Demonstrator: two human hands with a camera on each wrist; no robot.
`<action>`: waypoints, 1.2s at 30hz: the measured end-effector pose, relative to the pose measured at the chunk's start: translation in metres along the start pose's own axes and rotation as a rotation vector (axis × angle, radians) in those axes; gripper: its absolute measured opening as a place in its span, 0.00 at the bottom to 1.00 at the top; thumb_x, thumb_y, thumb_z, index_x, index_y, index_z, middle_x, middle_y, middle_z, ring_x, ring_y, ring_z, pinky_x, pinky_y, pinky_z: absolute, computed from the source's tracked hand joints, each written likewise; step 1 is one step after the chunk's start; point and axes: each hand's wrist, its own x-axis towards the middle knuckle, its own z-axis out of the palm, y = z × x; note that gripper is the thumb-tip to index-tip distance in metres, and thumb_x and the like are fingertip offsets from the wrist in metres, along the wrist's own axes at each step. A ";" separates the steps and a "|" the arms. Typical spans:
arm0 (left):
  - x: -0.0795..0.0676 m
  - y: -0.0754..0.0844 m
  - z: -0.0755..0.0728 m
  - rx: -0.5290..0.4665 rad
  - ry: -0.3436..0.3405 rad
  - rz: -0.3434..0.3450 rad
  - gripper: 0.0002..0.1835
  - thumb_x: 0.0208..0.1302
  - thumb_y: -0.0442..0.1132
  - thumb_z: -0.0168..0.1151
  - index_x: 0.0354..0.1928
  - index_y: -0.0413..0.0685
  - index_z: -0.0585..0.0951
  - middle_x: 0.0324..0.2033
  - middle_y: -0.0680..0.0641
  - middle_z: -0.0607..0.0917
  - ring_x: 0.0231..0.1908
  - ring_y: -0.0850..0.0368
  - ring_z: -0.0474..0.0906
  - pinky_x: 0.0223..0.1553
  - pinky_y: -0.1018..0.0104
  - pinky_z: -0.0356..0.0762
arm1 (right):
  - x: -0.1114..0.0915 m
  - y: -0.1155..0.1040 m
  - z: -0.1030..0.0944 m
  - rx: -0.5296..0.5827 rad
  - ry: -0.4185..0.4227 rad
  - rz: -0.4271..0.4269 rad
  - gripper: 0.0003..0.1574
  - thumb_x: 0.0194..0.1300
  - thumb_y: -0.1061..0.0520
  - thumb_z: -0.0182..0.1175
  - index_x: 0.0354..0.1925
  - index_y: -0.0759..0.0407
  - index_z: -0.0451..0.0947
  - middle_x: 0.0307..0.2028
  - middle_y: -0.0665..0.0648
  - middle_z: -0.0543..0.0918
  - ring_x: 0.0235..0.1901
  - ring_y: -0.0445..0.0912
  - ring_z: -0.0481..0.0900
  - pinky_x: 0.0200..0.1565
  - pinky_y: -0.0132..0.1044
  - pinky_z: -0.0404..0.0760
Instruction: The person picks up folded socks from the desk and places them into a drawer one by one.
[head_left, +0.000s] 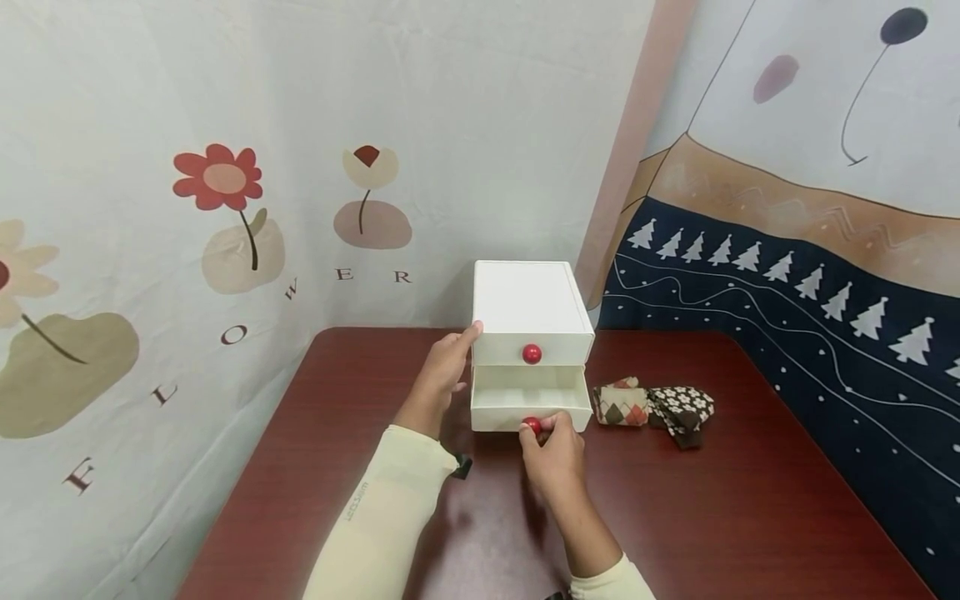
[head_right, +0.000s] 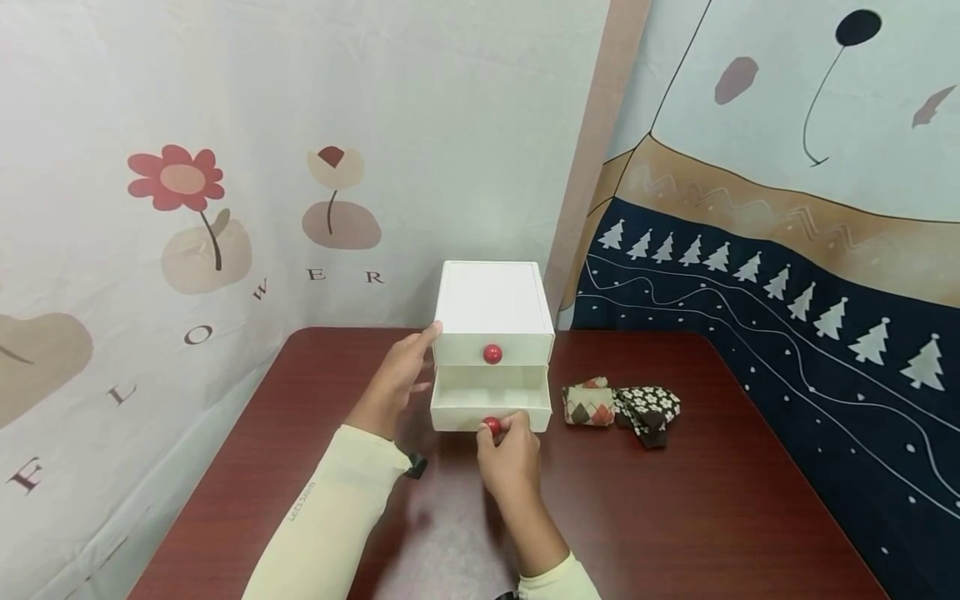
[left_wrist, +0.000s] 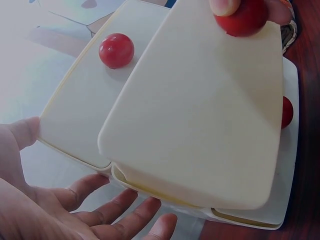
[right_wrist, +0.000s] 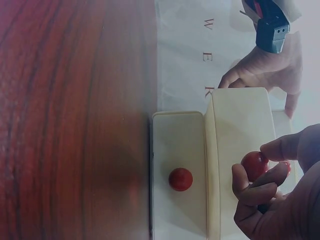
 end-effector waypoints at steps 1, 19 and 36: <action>0.000 0.000 0.000 0.002 -0.001 0.001 0.39 0.78 0.69 0.56 0.71 0.43 0.75 0.75 0.39 0.75 0.78 0.37 0.70 0.75 0.26 0.68 | -0.001 0.000 0.000 -0.002 -0.002 -0.001 0.12 0.68 0.57 0.71 0.41 0.62 0.78 0.29 0.56 0.86 0.30 0.46 0.79 0.37 0.39 0.77; 0.000 -0.001 -0.004 0.013 0.000 -0.022 0.40 0.78 0.70 0.55 0.74 0.45 0.73 0.77 0.41 0.74 0.80 0.38 0.67 0.75 0.26 0.68 | -0.008 0.002 -0.002 0.005 -0.017 -0.010 0.11 0.66 0.59 0.70 0.40 0.61 0.77 0.28 0.55 0.85 0.29 0.44 0.78 0.35 0.38 0.77; 0.001 -0.001 -0.001 0.014 -0.004 -0.016 0.40 0.77 0.70 0.56 0.72 0.45 0.74 0.77 0.41 0.74 0.80 0.37 0.67 0.75 0.26 0.68 | -0.012 0.003 -0.004 0.015 0.009 0.008 0.11 0.65 0.58 0.70 0.39 0.60 0.77 0.28 0.54 0.85 0.28 0.43 0.77 0.35 0.37 0.75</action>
